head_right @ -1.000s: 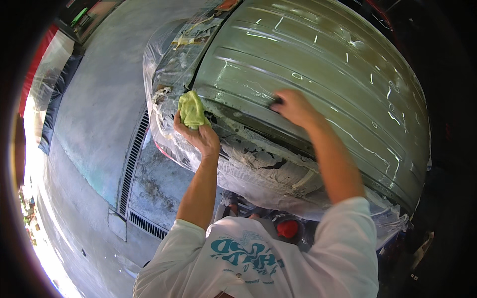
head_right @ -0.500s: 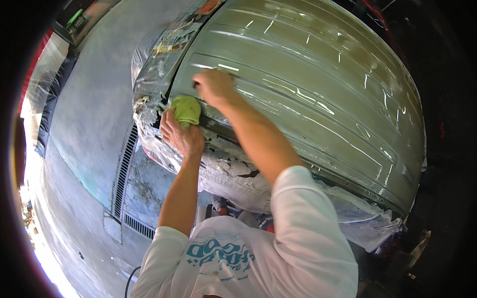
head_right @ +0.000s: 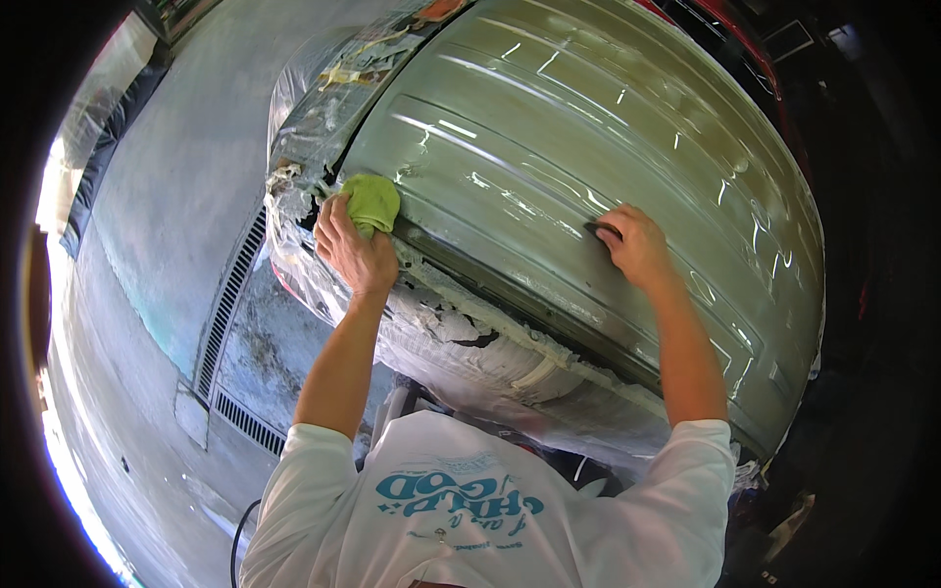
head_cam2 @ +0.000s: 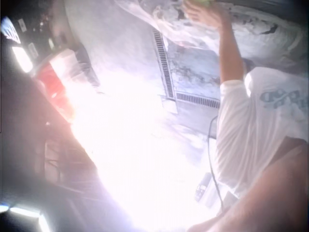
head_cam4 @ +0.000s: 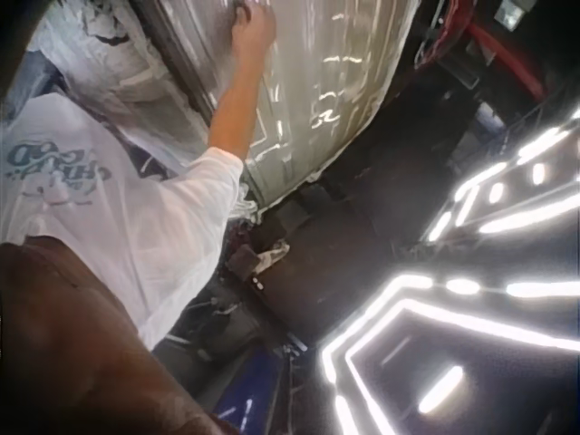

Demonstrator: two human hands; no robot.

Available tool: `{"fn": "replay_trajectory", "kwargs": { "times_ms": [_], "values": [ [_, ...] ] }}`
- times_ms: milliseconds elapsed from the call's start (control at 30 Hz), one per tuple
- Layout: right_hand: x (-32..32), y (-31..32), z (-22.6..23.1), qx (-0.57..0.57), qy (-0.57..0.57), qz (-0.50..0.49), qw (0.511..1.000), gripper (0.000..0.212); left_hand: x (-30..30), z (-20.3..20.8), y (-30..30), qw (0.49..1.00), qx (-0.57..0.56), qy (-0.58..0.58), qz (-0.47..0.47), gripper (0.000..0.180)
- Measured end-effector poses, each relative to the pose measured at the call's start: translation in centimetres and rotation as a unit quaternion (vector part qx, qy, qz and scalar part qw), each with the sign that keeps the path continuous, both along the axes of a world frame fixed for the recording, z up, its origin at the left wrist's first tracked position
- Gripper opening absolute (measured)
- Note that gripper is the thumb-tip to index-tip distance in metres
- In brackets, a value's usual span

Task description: The person wipes the hood of a car with a green microfiber cloth and a black sponge. The hood is partially covered with protective plastic sheeting. The person repeatedly wipes the same area of the hood.

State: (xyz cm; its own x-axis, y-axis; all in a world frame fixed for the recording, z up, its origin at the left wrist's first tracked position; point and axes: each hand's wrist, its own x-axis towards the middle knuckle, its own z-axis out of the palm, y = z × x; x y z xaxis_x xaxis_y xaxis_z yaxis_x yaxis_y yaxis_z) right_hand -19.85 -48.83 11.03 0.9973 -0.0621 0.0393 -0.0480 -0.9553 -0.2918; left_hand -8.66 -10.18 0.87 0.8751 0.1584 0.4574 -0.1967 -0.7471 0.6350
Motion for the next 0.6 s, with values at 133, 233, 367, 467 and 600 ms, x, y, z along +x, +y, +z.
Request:
{"fn": "replay_trajectory", "kwargs": {
  "times_ms": [133,233,367,467,600],
  "values": [
    [7.5,4.8,-1.5,-0.039,0.005,0.055,0.998,0.007,-0.1,-0.1,0.3,1.0,0.013,0.003,0.013,0.076],
    [14.8,10.9,-1.8,-0.083,0.024,0.122,0.989,0.009,-0.5,-0.3,0.5,1.0,0.021,-0.001,0.011,0.077],
    [21.6,15.9,-3.9,-0.079,-0.088,0.145,0.982,0.005,0.3,0.3,-0.4,1.0,0.018,-0.018,0.006,0.073],
    [18.7,12.6,-3.4,-0.082,-0.05,0.151,0.984,0.004,0.2,0.0,-0.1,1.0,0.018,-0.012,0.014,0.072],
    [5.9,2.8,-1.2,0.005,0.018,0.055,0.998,0.005,0.2,-0.6,0.6,0.999,0.016,0.005,0.035,0.076]
  ]
}}
